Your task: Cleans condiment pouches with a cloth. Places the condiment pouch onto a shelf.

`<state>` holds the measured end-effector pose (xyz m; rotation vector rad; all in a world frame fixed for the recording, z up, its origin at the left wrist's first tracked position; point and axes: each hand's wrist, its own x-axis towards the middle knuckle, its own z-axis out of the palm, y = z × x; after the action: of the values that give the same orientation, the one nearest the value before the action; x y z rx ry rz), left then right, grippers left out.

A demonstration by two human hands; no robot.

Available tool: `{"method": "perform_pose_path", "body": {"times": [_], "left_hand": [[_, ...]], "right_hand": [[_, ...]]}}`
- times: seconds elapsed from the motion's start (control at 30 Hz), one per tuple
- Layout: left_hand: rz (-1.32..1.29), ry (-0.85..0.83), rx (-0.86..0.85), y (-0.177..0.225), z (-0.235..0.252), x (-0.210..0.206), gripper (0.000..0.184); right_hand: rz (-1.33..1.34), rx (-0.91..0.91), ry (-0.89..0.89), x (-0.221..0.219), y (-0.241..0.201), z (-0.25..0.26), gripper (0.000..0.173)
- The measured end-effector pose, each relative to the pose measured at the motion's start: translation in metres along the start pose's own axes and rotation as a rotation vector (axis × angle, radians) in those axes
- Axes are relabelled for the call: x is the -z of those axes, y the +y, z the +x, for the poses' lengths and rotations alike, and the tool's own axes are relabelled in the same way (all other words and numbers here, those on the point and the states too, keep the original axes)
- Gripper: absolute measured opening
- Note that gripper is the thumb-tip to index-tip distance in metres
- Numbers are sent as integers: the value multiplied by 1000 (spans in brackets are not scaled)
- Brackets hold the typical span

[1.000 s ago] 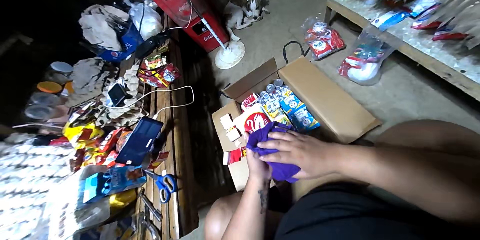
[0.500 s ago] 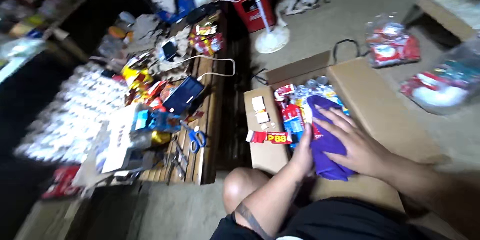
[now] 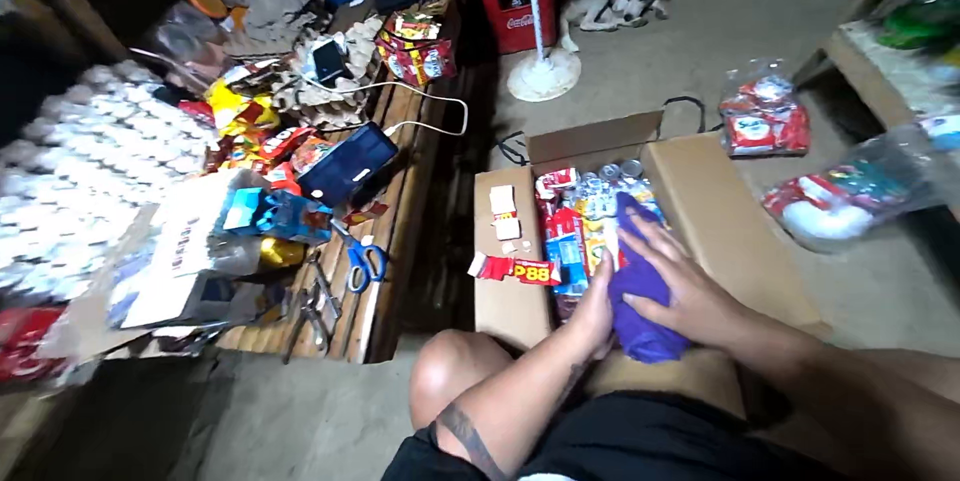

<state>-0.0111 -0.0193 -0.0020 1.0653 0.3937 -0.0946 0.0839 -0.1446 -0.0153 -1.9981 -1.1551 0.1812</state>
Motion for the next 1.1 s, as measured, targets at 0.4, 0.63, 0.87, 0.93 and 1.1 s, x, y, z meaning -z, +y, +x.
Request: {"method": "perform_pose_path", "body": {"times": [0.4, 0.63, 0.87, 0.93, 1.1], "left_hand": [[-366, 201, -146, 12, 22, 24, 61], [-257, 252, -143, 10, 28, 27, 53], [-182, 46, -115, 5, 13, 18, 59], [-52, 27, -167, 9, 4, 16, 58], [160, -144, -216, 6, -1, 24, 62]], "right_hand": [[-55, 404, -194, 0, -12, -9, 50], [-94, 445, -246, 25, -10, -2, 30], [-106, 314, -13, 15, -4, -3, 62], [-145, 338, -70, 2, -8, -10, 76], [-170, 262, 29, 3, -7, 0, 86]]}}
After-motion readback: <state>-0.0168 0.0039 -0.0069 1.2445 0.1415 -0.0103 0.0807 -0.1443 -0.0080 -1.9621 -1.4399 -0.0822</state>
